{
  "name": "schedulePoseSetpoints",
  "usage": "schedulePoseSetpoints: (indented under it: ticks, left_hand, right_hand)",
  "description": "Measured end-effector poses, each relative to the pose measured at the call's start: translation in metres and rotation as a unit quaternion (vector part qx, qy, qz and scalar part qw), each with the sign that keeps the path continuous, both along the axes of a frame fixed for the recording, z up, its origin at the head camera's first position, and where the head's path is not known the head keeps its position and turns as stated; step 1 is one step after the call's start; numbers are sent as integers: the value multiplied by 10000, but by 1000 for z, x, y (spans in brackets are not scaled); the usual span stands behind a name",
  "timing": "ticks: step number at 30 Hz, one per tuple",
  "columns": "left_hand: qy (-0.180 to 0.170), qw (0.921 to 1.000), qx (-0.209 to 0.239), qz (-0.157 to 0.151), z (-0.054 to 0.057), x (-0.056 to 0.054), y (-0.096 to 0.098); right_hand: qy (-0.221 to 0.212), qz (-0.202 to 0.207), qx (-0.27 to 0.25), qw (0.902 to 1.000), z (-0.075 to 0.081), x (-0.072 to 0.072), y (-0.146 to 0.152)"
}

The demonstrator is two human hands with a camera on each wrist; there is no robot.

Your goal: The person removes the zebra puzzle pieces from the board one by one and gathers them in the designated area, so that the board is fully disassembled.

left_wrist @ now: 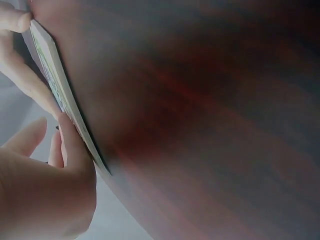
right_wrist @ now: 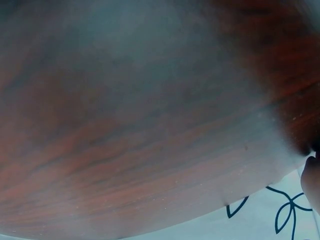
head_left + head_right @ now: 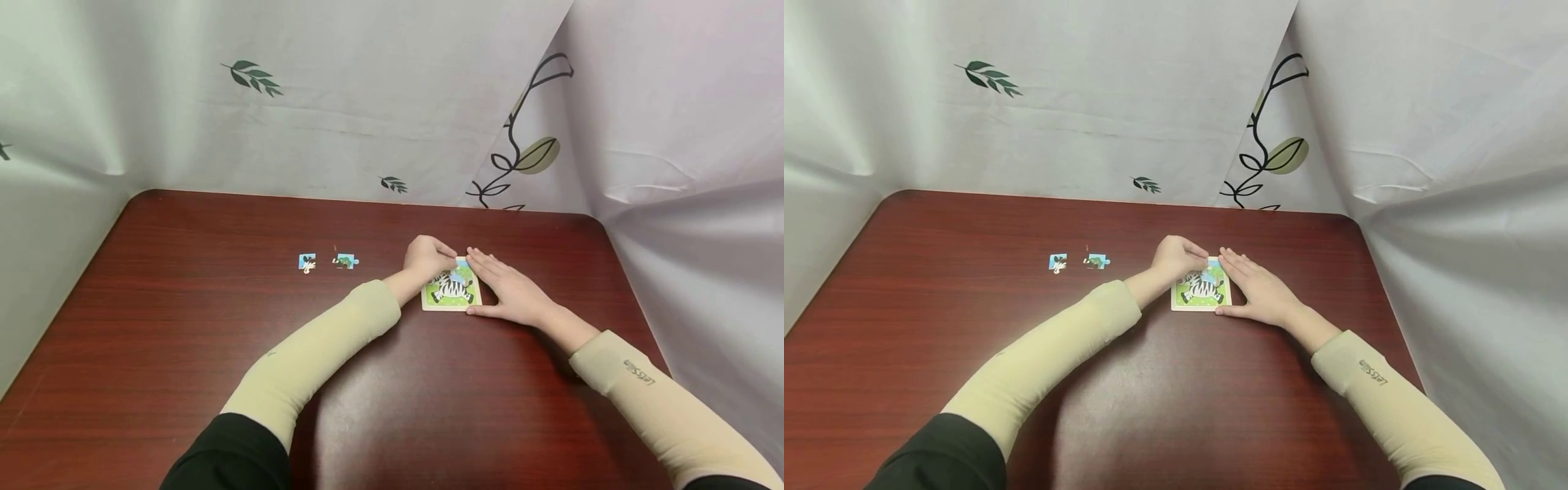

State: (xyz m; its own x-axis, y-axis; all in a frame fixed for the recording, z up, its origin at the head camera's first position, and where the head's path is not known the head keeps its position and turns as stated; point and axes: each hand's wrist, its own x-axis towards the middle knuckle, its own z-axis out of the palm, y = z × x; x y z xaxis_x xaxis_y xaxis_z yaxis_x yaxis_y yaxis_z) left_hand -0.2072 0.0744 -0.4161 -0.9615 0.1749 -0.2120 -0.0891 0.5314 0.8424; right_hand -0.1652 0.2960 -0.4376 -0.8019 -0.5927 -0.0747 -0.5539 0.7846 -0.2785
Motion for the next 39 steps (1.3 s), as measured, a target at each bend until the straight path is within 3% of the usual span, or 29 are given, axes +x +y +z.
schedulePoseSetpoints:
  ticks: [8, 19, 30, 39]
  left_hand:
    - [115, 9999, -65, 8, 1, 3, 1]
    - [-181, 9998, 25, 120, 0, 6, 3]
    - [-177, 9992, 49, 367, -5, 9, 6]
    - [-192, 9992, 106, 343, -4, 8, 6]
  right_hand:
    - [68, 33, -39, 10000, -1, 0, 0]
    - [78, 28, 3, 10000, -1, 1, 1]
    - [52, 19, 57, 10000, -1, 0, 1]
    - [-1, 31, 52, 10000, -1, -1, 0]
